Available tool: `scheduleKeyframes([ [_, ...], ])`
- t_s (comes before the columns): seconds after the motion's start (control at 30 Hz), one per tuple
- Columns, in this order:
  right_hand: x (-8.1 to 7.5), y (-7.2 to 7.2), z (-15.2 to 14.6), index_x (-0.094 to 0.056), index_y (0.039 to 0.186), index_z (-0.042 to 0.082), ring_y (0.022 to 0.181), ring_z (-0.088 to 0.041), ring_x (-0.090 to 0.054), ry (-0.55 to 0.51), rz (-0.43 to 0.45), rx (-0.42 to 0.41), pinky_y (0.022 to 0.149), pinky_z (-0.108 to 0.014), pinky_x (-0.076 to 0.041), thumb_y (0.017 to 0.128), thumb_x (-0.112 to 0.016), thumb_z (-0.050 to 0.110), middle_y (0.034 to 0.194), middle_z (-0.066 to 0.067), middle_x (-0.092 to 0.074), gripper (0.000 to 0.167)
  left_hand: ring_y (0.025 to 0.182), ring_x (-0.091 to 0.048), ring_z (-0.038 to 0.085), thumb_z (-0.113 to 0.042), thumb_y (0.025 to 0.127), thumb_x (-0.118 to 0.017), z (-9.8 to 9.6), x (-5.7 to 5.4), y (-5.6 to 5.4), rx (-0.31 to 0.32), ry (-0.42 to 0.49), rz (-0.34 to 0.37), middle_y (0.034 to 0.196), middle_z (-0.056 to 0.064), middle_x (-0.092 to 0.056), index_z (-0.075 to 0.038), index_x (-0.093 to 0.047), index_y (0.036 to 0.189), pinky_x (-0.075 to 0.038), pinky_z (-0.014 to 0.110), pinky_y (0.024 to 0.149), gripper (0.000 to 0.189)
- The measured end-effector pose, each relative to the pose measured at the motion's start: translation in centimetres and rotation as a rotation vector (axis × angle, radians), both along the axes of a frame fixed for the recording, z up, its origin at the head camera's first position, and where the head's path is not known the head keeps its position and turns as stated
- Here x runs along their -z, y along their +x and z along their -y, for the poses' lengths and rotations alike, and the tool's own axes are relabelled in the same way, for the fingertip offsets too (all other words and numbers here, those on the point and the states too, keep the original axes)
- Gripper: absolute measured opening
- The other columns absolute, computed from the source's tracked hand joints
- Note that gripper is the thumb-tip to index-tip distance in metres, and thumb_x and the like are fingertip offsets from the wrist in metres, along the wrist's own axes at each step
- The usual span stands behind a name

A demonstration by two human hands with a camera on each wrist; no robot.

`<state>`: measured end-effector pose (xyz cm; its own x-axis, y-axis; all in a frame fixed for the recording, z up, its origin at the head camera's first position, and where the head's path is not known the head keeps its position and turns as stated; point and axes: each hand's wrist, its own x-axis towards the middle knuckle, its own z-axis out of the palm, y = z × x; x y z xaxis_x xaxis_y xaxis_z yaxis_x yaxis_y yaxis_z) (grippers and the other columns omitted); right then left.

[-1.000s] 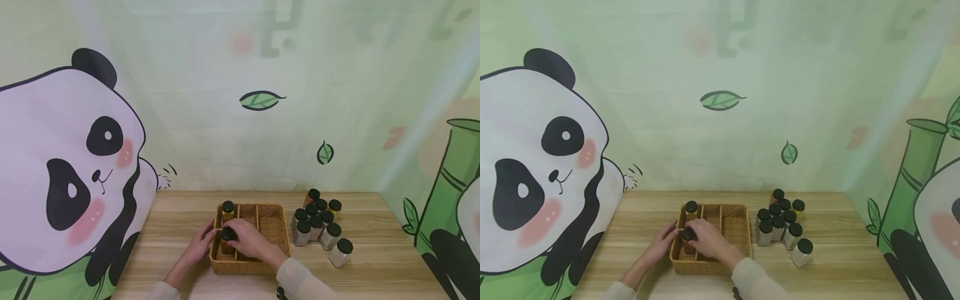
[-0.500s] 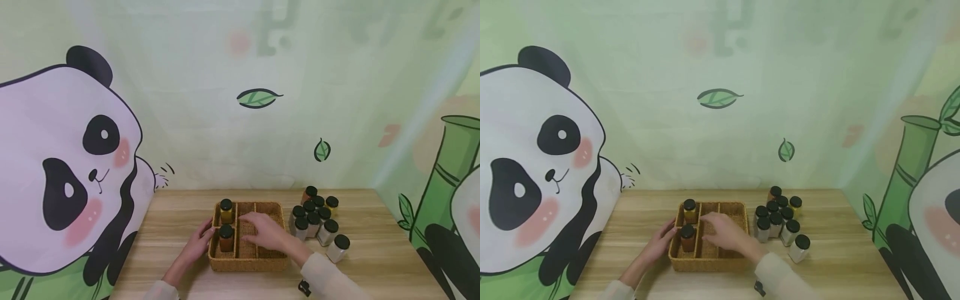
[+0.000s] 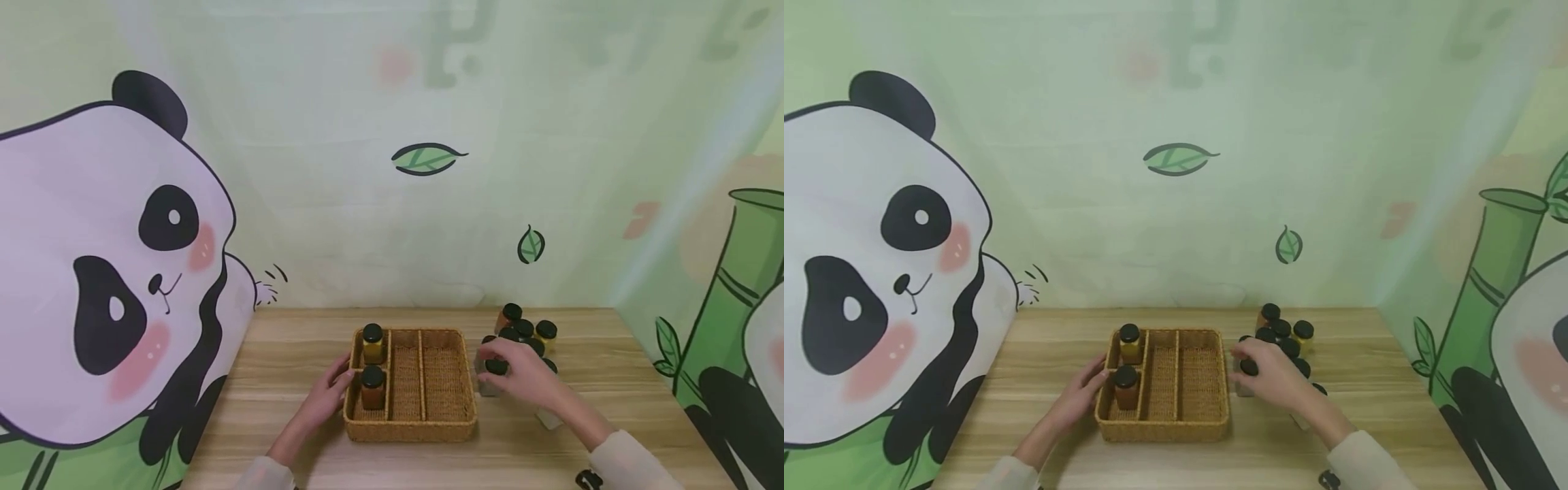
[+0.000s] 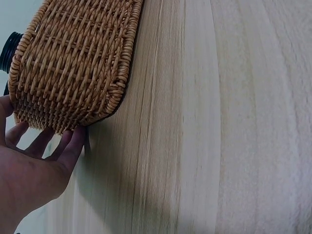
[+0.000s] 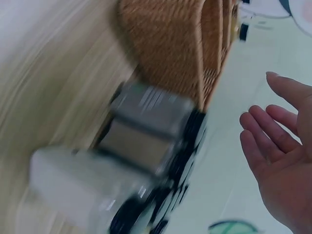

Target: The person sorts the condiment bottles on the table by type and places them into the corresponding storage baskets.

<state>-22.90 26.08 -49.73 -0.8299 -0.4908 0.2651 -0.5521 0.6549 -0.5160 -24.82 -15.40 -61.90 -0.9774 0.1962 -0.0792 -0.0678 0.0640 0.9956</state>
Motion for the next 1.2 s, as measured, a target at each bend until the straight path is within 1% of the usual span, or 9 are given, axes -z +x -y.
scheduleKeyframes([
  [0.1, 0.1, 0.7, -2.5, -0.073, 0.12, 0.002, 0.103, -0.029, -0.072, -0.008, -0.009, 0.018, 0.086, -0.044, -0.063, 0.092, -0.085, 0.011, 0.114, -0.009, -0.075, 0.032, 0.144, -0.046, 0.047, -0.024, 0.113, -0.053, -0.1, 0.0, 0.2, 0.0, -0.012, -0.001, 0.165, 0.026, -0.037, -0.009, -0.035, 0.165, -0.056, 0.053, 0.105, 0.057],
  [0.23, 0.4, 1.7, -5.5, -0.073, 0.116, 0.002, 0.099, -0.029, -0.072, -0.002, 0.024, 0.045, 0.083, -0.044, -0.063, 0.093, -0.083, 0.008, 0.11, -0.007, -0.075, 0.026, 0.145, -0.045, 0.046, -0.025, 0.113, -0.054, -0.1, 0.0, 0.2, 0.006, -0.014, 0.001, 0.166, 0.025, -0.037, -0.01, -0.036, 0.165, -0.056, 0.052, 0.106, 0.057],
  [0.43, 1.3, 2.6, -9.3, -0.076, 0.109, 0.006, 0.095, -0.028, -0.072, 0.082, 0.018, 0.098, 0.081, -0.045, -0.064, 0.092, -0.084, 0.011, 0.106, -0.003, -0.075, 0.02, 0.145, -0.045, 0.046, -0.028, 0.113, -0.054, -0.3, 0.0, 0.0, 0.018, -0.017, -0.013, 0.165, 0.025, -0.038, -0.011, -0.037, 0.165, -0.055, 0.052, 0.106, 0.058],
  [0.57, 2.1, 3.0, -11.1, -0.077, 0.108, 0.007, 0.095, -0.026, -0.071, 0.144, 0.03, 0.133, 0.081, -0.045, -0.063, 0.088, -0.088, 0.015, 0.105, -0.001, -0.075, 0.025, 0.144, -0.046, 0.046, -0.027, 0.113, -0.054, -0.3, 0.1, -0.1, 0.021, -0.018, -0.015, 0.164, 0.026, -0.039, -0.01, -0.037, 0.165, -0.056, 0.051, 0.105, 0.057],
  [0.7, 2.7, 3.0, -12.1, -0.077, 0.112, 0.006, 0.098, -0.027, -0.071, 0.15, 0.091, 0.155, 0.08, -0.046, -0.063, 0.085, -0.091, 0.022, 0.109, -0.003, -0.076, 0.034, 0.144, -0.046, 0.047, -0.027, 0.113, -0.054, -0.2, 0.1, -0.1, 0.012, -0.023, -0.02, 0.165, 0.026, -0.038, -0.01, -0.036, 0.165, -0.056, 0.051, 0.105, 0.058],
  [0.8, 3.1, 2.9, -12.6, -0.077, 0.114, 0.006, 0.098, -0.027, -0.071, 0.149, 0.108, 0.161, 0.078, -0.041, -0.062, 0.084, -0.092, 0.024, 0.111, -0.005, -0.076, 0.038, 0.145, -0.045, 0.047, -0.027, 0.113, -0.055, -0.2, 0.0, -0.1, 0.004, -0.02, -0.02, 0.165, 0.025, -0.038, -0.011, -0.036, 0.165, -0.055, 0.052, 0.106, 0.058],
  [0.9, 3.3, 2.8, -12.9, -0.075, 0.117, 0.003, 0.101, -0.031, -0.071, 0.162, 0.131, 0.136, 0.076, -0.038, -0.062, 0.083, -0.092, 0.021, 0.115, -0.01, -0.075, 0.041, 0.144, -0.046, 0.047, -0.026, 0.113, -0.055, -0.2, 0.0, -0.1, 0.001, -0.021, -0.028, 0.165, 0.025, -0.038, -0.008, -0.036, 0.165, -0.055, 0.053, 0.106, 0.058],
  [1.03, 3.4, 2.8, -13.1, -0.071, 0.122, -0.001, 0.106, -0.04, -0.07, 0.18, 0.174, 0.091, 0.076, -0.041, -0.063, 0.083, -0.091, 0.014, 0.122, -0.018, -0.072, 0.046, 0.143, -0.047, 0.047, -0.024, 0.113, -0.055, -0.1, 0.2, -0.1, -0.002, -0.018, -0.037, 0.165, 0.025, -0.038, -0.005, -0.036, 0.164, -0.055, 0.052, 0.106, 0.058],
  [1.2, 3.7, 2.8, -13.2, -0.069, 0.124, -0.003, 0.107, -0.044, -0.07, 0.168, 0.182, 0.072, 0.076, -0.041, -0.064, 0.082, -0.09, 0.008, 0.124, -0.023, -0.071, 0.048, 0.143, -0.048, 0.046, -0.024, 0.113, -0.055, -0.1, 0.2, 0.0, -0.012, -0.011, -0.037, 0.165, 0.025, -0.04, -0.005, -0.038, 0.163, -0.056, 0.052, 0.105, 0.057],
])
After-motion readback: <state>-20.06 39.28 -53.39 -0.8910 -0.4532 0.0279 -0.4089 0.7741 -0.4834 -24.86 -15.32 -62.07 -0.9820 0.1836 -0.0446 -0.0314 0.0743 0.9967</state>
